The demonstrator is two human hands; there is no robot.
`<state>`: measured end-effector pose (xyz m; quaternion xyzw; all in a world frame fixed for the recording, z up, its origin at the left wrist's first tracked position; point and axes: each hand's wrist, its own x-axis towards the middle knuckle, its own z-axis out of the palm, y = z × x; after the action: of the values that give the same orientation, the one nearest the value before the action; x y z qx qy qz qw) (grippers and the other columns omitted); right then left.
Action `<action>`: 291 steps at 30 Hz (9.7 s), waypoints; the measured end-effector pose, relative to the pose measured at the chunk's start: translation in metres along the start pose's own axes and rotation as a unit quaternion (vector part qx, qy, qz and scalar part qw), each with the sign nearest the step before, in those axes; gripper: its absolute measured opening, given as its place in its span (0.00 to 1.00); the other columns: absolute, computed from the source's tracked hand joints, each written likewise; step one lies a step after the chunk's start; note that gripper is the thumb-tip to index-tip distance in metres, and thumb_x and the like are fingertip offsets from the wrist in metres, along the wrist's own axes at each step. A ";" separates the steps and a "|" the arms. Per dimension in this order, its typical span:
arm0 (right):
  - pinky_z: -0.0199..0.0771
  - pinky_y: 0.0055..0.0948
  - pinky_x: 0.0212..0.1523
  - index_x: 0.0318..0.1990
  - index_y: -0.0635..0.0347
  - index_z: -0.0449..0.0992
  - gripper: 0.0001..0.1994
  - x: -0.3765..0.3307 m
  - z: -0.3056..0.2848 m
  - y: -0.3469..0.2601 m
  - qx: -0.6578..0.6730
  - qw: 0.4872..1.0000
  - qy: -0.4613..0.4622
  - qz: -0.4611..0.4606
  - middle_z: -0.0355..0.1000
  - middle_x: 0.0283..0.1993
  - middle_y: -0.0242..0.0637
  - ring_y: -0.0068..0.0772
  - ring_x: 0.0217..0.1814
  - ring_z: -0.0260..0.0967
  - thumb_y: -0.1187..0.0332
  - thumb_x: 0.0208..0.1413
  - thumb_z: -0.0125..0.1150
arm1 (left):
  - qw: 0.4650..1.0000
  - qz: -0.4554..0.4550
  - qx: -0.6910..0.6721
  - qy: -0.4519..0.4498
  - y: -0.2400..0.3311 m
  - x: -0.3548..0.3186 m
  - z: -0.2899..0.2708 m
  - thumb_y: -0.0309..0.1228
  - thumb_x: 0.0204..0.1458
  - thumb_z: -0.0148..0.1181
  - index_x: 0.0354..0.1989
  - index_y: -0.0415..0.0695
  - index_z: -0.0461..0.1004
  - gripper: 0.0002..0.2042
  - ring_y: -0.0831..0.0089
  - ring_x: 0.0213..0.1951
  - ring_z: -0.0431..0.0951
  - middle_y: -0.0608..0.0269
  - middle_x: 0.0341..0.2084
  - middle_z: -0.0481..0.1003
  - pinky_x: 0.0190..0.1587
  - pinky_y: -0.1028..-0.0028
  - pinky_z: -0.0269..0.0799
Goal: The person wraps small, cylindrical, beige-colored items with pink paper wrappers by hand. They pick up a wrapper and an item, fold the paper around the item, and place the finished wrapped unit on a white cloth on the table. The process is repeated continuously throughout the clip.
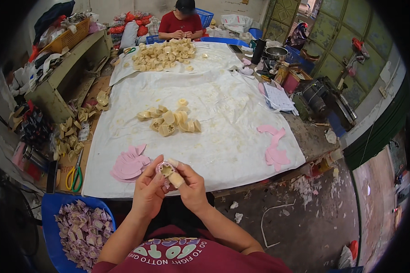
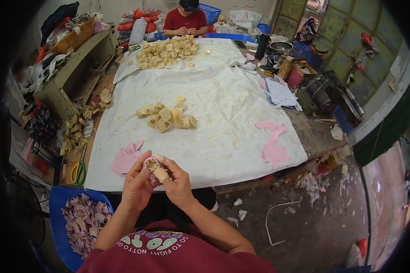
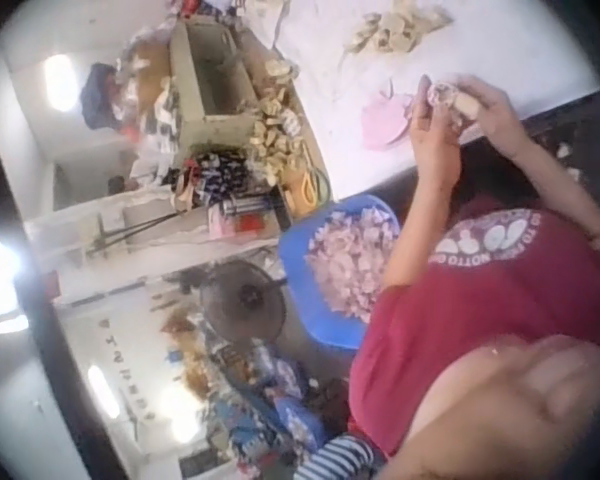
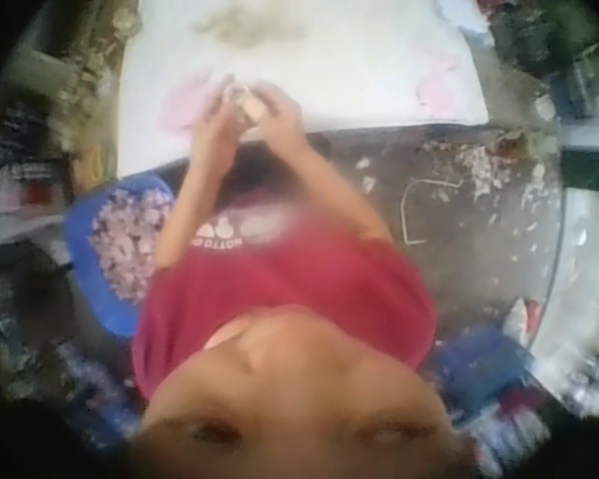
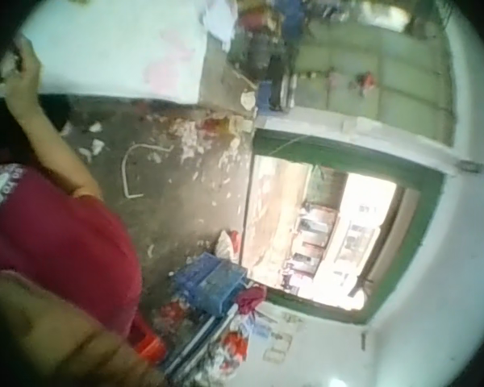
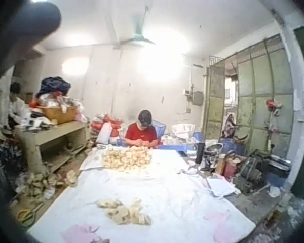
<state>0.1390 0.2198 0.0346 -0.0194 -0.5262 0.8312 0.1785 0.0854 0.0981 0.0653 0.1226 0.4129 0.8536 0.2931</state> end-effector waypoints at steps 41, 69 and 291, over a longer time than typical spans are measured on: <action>0.72 0.24 0.45 0.47 0.65 0.76 0.12 0.092 0.009 0.079 -0.381 0.918 -0.080 -0.075 0.75 0.44 0.41 0.29 0.43 0.73 0.77 0.55 0.58 | 0.494 -0.029 0.819 0.290 0.168 -0.130 -0.247 0.31 0.44 0.66 0.59 0.41 0.66 0.30 0.42 0.63 0.58 0.41 0.62 0.58 0.63 0.53 0.54; 0.69 0.22 0.40 0.38 0.63 0.77 0.06 0.121 0.013 0.094 -0.044 0.992 0.016 0.120 0.75 0.37 0.31 0.23 0.37 0.69 0.75 0.53 0.61 | 0.704 0.313 0.630 0.099 0.007 0.001 -0.186 0.26 0.38 0.66 0.39 0.40 0.77 0.16 0.55 0.45 0.74 0.56 0.38 0.76 0.49 0.62 0.70; 0.75 0.39 0.47 0.39 0.63 0.73 0.17 0.084 0.062 -0.005 -0.413 0.841 -0.152 -0.314 0.76 0.43 0.44 0.49 0.46 0.73 0.82 0.38 0.67 | 0.992 0.088 -0.060 0.066 0.050 0.021 -0.067 0.38 0.64 0.47 0.58 0.33 0.67 0.21 0.66 0.54 0.74 0.46 0.53 0.72 0.56 0.71 0.68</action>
<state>0.0479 0.1949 0.0794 0.2016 -0.8190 0.4288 0.3236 0.0185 0.0437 0.0618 0.0839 0.3672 0.9055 0.1952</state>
